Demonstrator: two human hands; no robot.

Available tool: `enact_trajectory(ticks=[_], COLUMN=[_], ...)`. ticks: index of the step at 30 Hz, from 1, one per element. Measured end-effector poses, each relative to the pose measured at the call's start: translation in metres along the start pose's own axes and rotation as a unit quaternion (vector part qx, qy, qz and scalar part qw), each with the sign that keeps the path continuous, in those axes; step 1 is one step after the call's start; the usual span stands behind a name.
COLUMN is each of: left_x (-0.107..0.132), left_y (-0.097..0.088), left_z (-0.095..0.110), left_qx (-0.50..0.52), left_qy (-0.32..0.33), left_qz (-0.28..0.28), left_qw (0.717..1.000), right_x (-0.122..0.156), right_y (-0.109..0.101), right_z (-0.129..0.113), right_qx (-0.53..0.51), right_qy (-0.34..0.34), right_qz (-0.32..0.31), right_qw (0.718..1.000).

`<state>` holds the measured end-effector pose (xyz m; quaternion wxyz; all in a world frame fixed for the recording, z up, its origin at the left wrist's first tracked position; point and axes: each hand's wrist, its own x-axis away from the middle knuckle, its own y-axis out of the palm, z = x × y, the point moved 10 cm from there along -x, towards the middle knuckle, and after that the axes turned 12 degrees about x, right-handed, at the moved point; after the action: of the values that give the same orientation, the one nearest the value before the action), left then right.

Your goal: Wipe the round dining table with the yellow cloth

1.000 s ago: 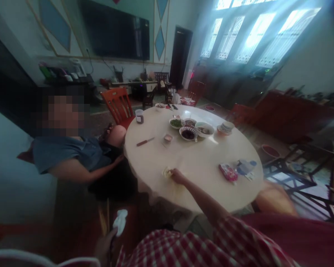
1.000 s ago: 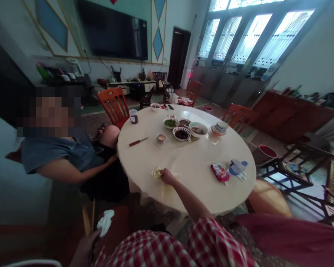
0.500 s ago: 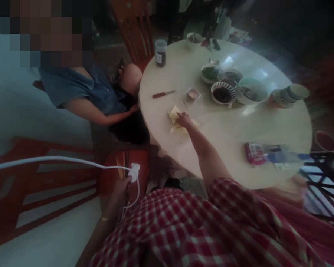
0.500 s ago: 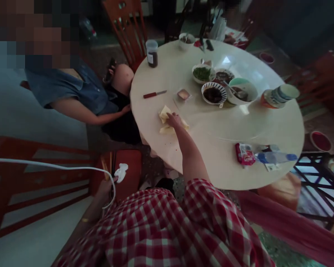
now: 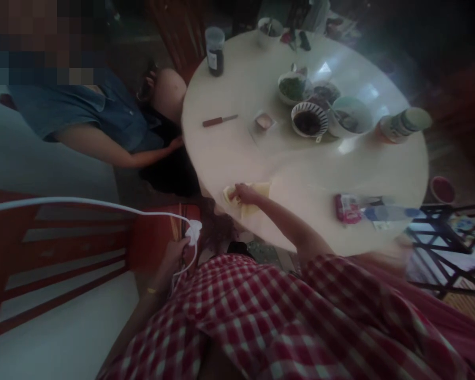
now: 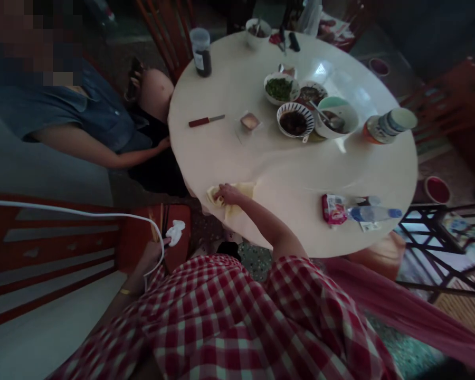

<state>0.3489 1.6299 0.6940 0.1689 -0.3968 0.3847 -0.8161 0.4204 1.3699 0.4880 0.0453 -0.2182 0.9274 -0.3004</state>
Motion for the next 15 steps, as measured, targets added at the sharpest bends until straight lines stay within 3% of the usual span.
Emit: enact_trajectory(ticks=[4,6,9,11,13,15], left_x=[-0.006,-0.007,-0.003,0.001,0.004,0.004], left_y=[0.033,0.050,0.070,0.078,0.083,0.091], left_z=[0.005,0.006,0.008,0.011,0.013,0.011], left_qx=[-0.022,-0.044,-0.075,-0.087,-0.092,-0.092], left_qy=[0.021,0.029,0.034,0.038,0.037,0.035], left_qz=[-0.041,-0.074,-0.109,-0.112,-0.110,-0.116], left_qw=[0.999,0.996,0.991,0.989,0.989,0.988], right_x=[0.070,0.097,0.136,0.173,0.216,0.259], right_y=[0.027,0.026,-0.007,-0.030,-0.032,-0.014], right_z=[0.013,0.032,0.085,0.130,0.171,0.196], right_qx=[-0.018,-0.064,-0.171,-0.225,-0.250,-0.243], right_qy=[0.016,0.058,0.158,0.224,0.286,0.333], right_qz=[-0.055,-0.049,0.094,0.229,0.320,0.364], right_qw=[0.998,0.995,0.968,0.920,0.868,0.835])
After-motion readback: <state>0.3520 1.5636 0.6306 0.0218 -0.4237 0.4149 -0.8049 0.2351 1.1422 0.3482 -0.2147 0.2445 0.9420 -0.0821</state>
